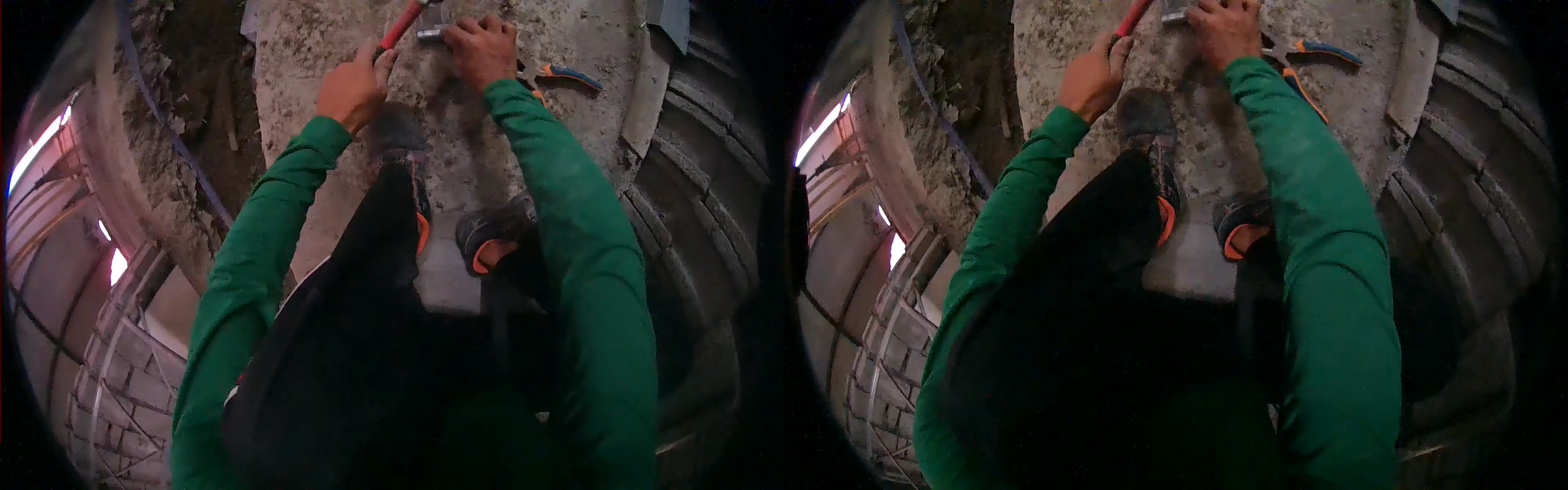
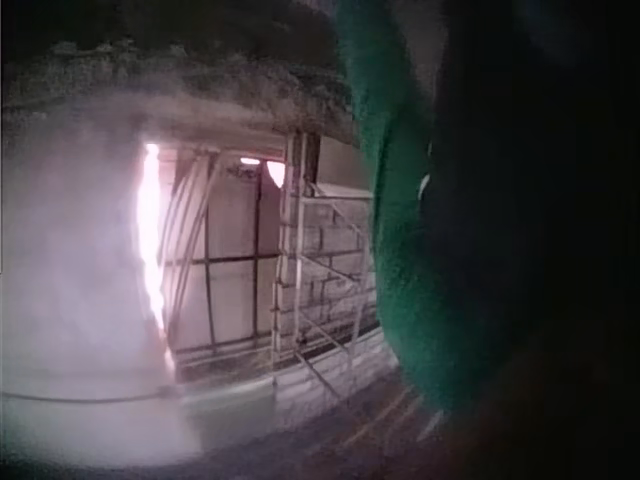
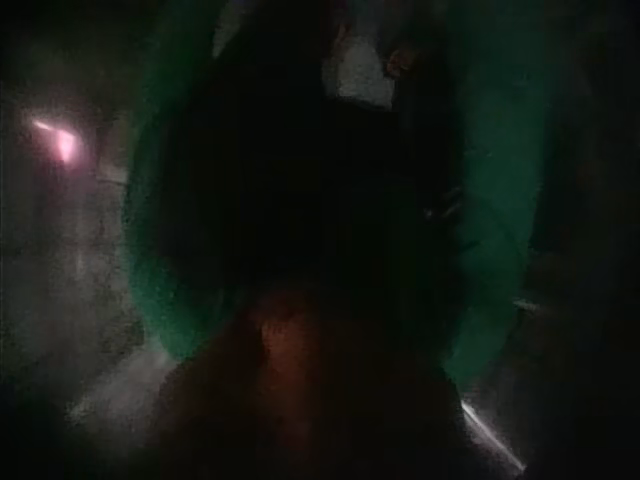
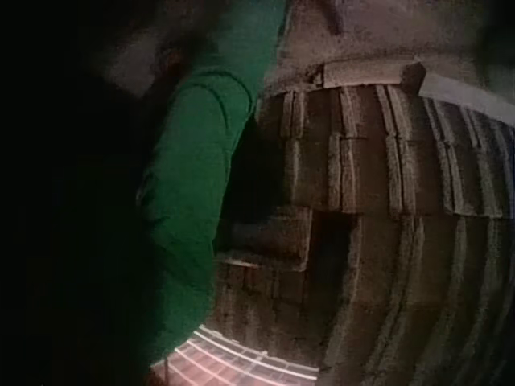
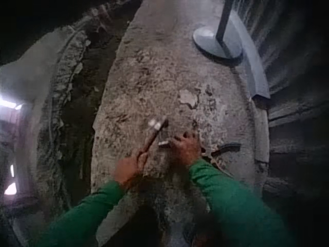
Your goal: The person sits on the floor and uses a hammer to strike a small metal piece placed on the concrete surface. They repeatedly pick up the piece, inspect it, and use pliers to bend and shape it. The person alternates between hammering and bending the metal to refine its form.
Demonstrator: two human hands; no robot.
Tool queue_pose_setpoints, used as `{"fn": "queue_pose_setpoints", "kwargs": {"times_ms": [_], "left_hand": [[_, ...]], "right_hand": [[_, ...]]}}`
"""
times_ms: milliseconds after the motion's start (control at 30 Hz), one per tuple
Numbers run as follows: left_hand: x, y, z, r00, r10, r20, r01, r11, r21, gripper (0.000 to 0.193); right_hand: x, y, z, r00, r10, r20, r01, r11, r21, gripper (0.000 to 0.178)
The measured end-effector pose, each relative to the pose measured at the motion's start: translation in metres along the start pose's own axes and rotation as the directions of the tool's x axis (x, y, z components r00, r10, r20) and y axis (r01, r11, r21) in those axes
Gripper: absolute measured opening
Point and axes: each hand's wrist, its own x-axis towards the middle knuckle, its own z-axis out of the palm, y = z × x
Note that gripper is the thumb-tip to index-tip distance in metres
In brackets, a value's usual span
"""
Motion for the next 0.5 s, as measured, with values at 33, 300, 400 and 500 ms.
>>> {"fn": "queue_pose_setpoints", "kwargs": {"times_ms": [33,300,400,500], "left_hand": [[-0.006,0.008,-0.004,0.999,-0.042,-0.016,0.042,0.999,-0.002,0.037],[0.001,0.007,-0.015,0.997,-0.076,-0.002,0.075,0.993,-0.086,0.041],[-0.019,0.006,-0.008,0.987,-0.160,0.023,0.161,0.984,-0.082,0.042],[0.007,-0.007,-0.007,0.980,-0.166,0.111,0.159,0.985,0.068,0.045]], "right_hand": [[0.002,-0.002,-0.004,1.000,0.012,0.021,-0.012,1.000,0.026,0.018],[0.006,0.006,-0.005,0.998,0.003,0.058,-0.002,1.000,-0.019,0.018],[-0.002,-0.006,-0.010,0.998,0.004,0.068,-0.003,1.000,-0.014,0.015],[0.012,0.004,-0.002,0.998,-0.017,0.054,0.019,0.999,-0.028,0.014]]}}
